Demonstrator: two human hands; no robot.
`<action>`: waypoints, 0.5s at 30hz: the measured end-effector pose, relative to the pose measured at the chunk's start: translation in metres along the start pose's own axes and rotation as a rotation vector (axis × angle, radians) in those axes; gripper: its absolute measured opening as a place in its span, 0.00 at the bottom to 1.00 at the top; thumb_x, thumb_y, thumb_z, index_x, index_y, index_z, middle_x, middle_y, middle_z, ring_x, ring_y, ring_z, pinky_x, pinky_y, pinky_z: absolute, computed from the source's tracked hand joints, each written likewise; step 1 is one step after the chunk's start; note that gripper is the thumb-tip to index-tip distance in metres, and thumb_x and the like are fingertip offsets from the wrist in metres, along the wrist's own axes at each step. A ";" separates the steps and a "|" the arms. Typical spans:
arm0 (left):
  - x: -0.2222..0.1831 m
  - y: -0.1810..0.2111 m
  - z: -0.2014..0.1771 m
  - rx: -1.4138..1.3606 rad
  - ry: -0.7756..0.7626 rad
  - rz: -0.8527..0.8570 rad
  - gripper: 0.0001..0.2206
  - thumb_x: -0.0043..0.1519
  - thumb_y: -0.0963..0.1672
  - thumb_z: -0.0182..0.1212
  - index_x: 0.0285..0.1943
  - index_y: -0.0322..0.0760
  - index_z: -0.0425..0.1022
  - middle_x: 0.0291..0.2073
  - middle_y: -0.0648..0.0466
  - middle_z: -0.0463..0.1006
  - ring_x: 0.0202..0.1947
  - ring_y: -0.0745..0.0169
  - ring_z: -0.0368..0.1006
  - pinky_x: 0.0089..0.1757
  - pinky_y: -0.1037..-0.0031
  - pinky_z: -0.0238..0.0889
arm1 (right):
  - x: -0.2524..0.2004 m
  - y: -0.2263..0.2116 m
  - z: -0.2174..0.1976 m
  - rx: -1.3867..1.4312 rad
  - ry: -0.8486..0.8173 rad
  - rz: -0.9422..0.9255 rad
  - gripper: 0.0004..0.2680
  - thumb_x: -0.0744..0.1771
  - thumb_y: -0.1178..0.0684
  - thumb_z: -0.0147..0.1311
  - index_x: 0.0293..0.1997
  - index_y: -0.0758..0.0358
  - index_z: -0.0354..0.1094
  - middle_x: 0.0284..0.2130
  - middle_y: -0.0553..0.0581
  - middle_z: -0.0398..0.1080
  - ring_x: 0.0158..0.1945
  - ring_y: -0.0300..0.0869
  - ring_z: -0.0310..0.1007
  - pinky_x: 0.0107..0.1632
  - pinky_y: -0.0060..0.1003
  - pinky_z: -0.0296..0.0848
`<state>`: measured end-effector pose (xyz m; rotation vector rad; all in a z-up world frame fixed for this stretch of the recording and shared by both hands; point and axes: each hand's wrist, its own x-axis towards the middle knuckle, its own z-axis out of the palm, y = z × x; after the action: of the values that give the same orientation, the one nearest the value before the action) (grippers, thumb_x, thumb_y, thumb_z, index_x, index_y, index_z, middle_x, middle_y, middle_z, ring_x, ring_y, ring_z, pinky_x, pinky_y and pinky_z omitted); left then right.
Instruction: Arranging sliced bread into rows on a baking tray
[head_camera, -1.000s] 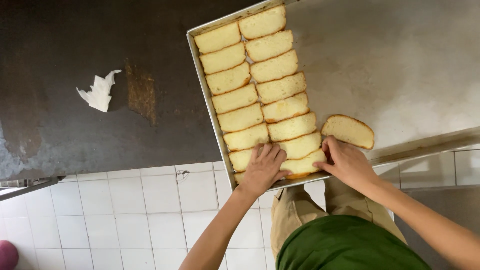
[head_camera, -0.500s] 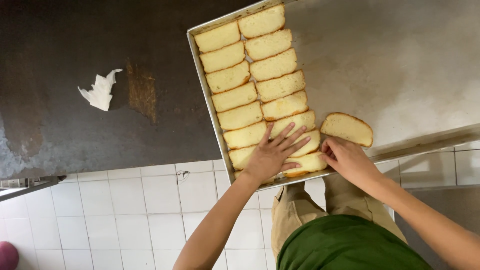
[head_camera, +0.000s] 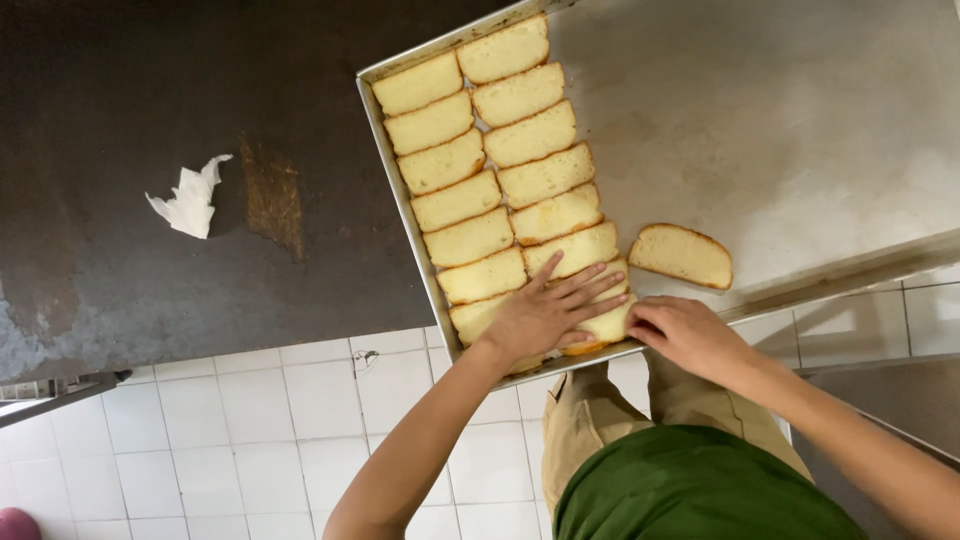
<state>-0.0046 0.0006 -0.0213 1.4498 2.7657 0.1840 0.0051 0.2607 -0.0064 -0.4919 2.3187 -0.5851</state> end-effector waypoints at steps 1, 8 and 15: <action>0.001 0.001 -0.009 -0.023 -0.010 -0.009 0.31 0.67 0.62 0.36 0.79 0.61 0.49 0.80 0.61 0.46 0.80 0.65 0.38 0.72 0.49 0.22 | 0.001 -0.008 -0.007 0.047 0.001 -0.006 0.08 0.67 0.47 0.53 0.46 0.54 0.74 0.41 0.57 0.80 0.52 0.54 0.78 0.53 0.51 0.77; -0.015 -0.004 -0.009 -0.153 -0.089 0.005 0.32 0.67 0.62 0.38 0.79 0.55 0.52 0.81 0.57 0.43 0.80 0.62 0.36 0.71 0.46 0.20 | 0.022 -0.003 0.007 -0.310 0.043 -0.442 0.10 0.68 0.38 0.48 0.45 0.49 0.65 0.38 0.45 0.68 0.49 0.43 0.69 0.50 0.41 0.69; -0.020 -0.004 0.002 -0.204 -0.118 -0.026 0.33 0.65 0.59 0.47 0.77 0.48 0.56 0.80 0.57 0.46 0.80 0.64 0.36 0.72 0.47 0.19 | 0.061 0.006 0.015 -0.465 0.035 -0.724 0.12 0.66 0.37 0.52 0.40 0.51 0.62 0.35 0.48 0.66 0.47 0.46 0.65 0.50 0.43 0.63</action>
<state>0.0038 -0.0176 -0.0246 1.3298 2.5838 0.3562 -0.0276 0.2319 -0.0522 -1.5823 2.2691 -0.3594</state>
